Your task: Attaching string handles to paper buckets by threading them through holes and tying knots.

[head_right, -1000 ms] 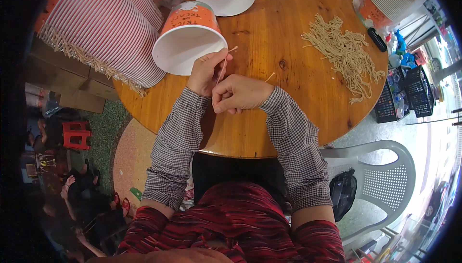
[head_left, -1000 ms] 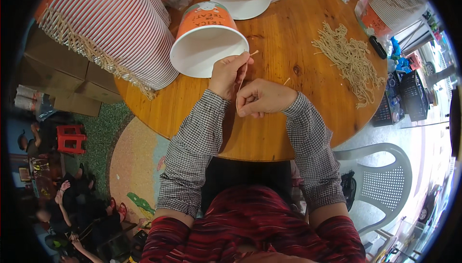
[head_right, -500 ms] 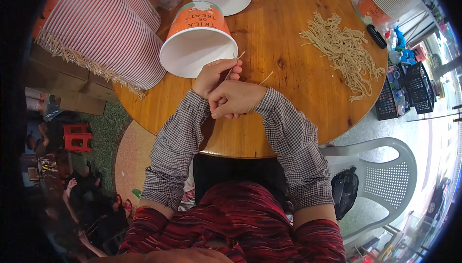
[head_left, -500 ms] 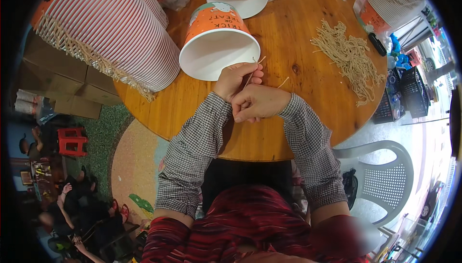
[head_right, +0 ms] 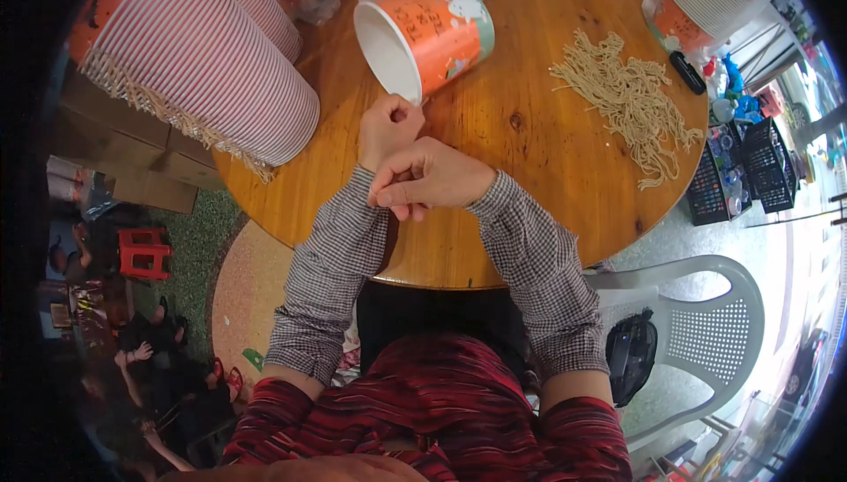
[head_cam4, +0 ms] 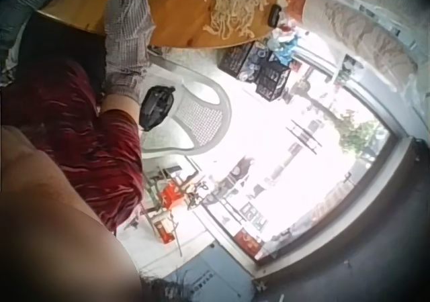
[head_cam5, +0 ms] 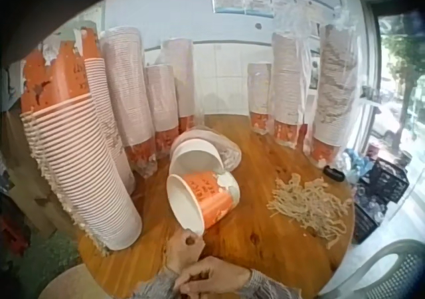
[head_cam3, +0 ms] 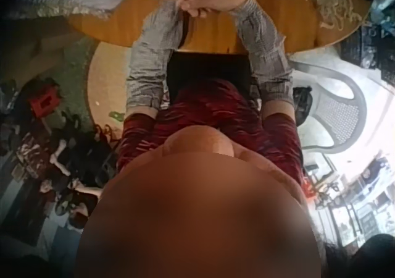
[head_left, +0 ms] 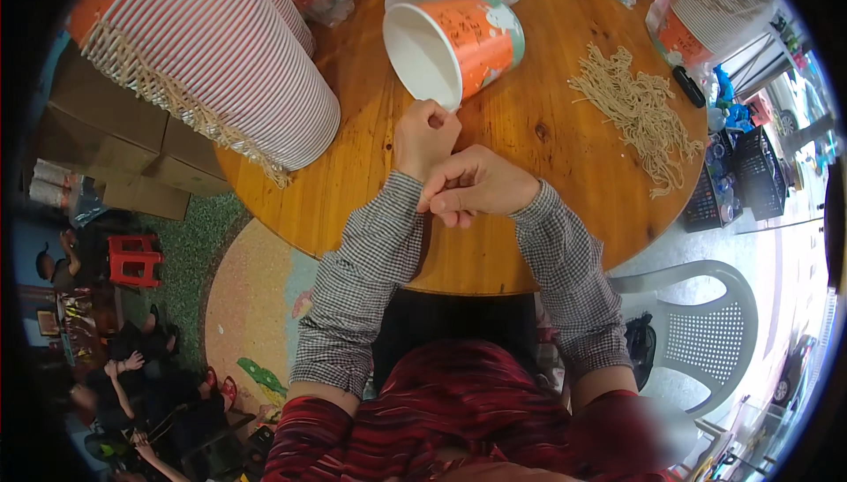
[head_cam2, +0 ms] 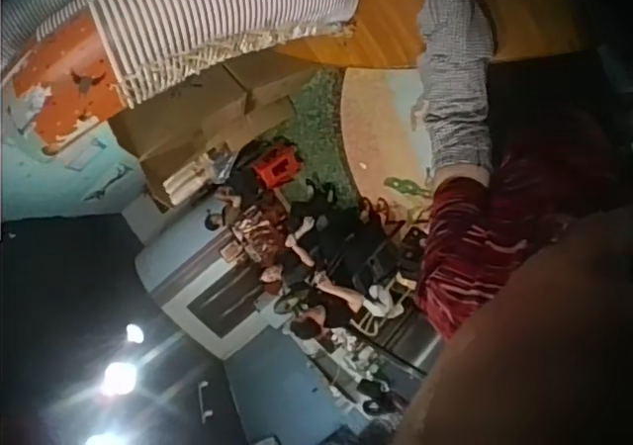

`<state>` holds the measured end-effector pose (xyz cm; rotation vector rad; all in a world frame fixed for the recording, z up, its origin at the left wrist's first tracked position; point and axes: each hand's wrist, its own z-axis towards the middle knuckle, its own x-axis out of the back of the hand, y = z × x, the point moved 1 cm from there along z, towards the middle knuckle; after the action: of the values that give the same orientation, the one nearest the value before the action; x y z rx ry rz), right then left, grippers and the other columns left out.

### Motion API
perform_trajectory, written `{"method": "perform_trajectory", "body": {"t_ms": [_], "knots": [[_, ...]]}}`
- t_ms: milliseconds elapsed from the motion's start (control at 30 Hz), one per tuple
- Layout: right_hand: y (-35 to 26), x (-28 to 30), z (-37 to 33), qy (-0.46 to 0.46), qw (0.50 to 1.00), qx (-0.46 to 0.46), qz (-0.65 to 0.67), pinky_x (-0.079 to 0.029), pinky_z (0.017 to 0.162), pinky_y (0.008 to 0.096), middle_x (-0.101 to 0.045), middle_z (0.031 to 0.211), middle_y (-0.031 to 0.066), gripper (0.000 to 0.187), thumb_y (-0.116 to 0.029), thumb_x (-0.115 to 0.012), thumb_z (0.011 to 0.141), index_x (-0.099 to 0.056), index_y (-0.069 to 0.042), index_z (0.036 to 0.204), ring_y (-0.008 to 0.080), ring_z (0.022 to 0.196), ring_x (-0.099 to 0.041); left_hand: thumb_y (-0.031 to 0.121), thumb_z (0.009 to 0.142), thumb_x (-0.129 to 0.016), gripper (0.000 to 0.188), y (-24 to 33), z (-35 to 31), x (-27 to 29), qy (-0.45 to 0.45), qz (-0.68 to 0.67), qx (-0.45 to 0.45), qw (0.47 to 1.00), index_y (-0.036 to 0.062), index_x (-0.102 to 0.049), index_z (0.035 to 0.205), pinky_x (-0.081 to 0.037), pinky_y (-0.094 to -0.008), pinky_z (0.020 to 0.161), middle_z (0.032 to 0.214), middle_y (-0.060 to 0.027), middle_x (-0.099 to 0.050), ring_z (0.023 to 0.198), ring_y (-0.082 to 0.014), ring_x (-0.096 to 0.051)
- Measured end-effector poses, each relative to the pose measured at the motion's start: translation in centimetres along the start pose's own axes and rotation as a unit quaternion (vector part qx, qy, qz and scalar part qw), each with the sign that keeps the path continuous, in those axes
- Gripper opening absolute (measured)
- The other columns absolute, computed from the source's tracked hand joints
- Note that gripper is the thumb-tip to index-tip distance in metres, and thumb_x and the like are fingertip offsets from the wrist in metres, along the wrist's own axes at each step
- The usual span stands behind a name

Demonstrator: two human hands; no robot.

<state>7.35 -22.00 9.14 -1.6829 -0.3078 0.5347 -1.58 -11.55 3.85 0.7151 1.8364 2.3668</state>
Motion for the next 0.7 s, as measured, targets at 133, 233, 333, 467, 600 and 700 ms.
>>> {"method": "perform_trajectory", "body": {"t_ms": [133, 233, 333, 467, 600, 700], "knots": [[-1.1, -2.6, -2.2, 0.058, 0.994, 0.054, -0.070, -0.047, 0.054, 0.0199, -0.062, 0.072, 0.0032, 0.015, -0.009, -0.060, 0.088, -0.065, 0.001, 0.098, 0.0073, 0.060, -0.057, 0.005, 0.068, -0.063, 0.008, 0.4, -1.2, 1.2, 0.078, 0.151, -0.239, 0.956, 0.0013, -0.056, 0.070, -0.043, -0.0408, 0.068, 0.082, -0.0119, -0.055, 0.080, -0.0296, -0.053], [-4.7, -5.1, -6.1, 0.077, 0.991, 0.066, -0.087, -0.045, 0.053, 0.0202, -0.061, 0.071, 0.0020, 0.019, -0.013, -0.061, 0.087, -0.063, -0.001, 0.102, 0.0068, 0.059, -0.056, 0.002, 0.067, -0.062, 0.009, 2.0, -2.5, 3.1, 0.044, 0.219, -0.382, 0.897, 0.0025, -0.055, 0.073, -0.042, -0.0422, 0.084, 0.084, -0.0104, -0.056, 0.081, -0.0293, -0.054], [-8.1, -6.6, -9.5, 0.224, 0.960, 0.050, -0.162, -0.042, 0.051, 0.0202, -0.061, 0.070, 0.0019, 0.018, -0.011, -0.061, 0.087, -0.062, -0.003, 0.103, 0.0054, 0.058, -0.054, 0.002, 0.068, -0.062, 0.011, 4.5, -4.1, 6.2, 0.010, 0.261, -0.420, 0.869, 0.0027, -0.054, 0.076, -0.038, -0.0438, 0.095, 0.082, -0.0092, -0.054, 0.081, -0.0262, -0.054], [-11.0, -7.8, -13.6, 0.255, 0.958, 0.080, -0.102, -0.038, 0.043, 0.0173, -0.064, 0.071, 0.0061, 0.017, -0.004, -0.056, 0.087, -0.060, 0.000, 0.103, 0.0040, 0.047, -0.052, 0.005, 0.068, -0.063, 0.010, 11.0, -6.2, 10.5, -0.096, 0.394, -0.464, 0.787, 0.0044, -0.055, 0.074, -0.036, -0.0438, 0.099, 0.078, -0.0072, -0.049, 0.082, -0.0228, -0.054], [-10.8, -8.2, -15.0, 0.199, 0.953, 0.217, 0.078, -0.037, 0.038, 0.0153, -0.067, 0.083, 0.0155, 0.019, 0.003, -0.050, 0.087, -0.058, 0.006, 0.104, 0.0054, 0.043, -0.052, 0.007, 0.069, -0.058, 0.005, 16.4, -8.6, 11.8, -0.135, 0.503, -0.510, 0.684, 0.0059, -0.056, 0.073, -0.033, -0.0433, 0.103, 0.080, -0.0051, -0.047, 0.088, -0.0197, -0.053], [-11.5, -8.6, -15.2, 0.227, 0.929, 0.281, 0.079, -0.039, 0.039, 0.0160, -0.067, 0.089, 0.0188, 0.020, 0.004, -0.049, 0.087, -0.057, 0.006, 0.105, 0.0066, 0.043, -0.052, 0.008, 0.069, -0.055, 0.003, 18.2, -10.5, 11.1, -0.168, 0.497, -0.527, 0.668, 0.0068, -0.057, 0.071, -0.032, -0.0428, 0.105, 0.080, -0.0048, -0.047, 0.090, -0.0190, -0.052]]}}
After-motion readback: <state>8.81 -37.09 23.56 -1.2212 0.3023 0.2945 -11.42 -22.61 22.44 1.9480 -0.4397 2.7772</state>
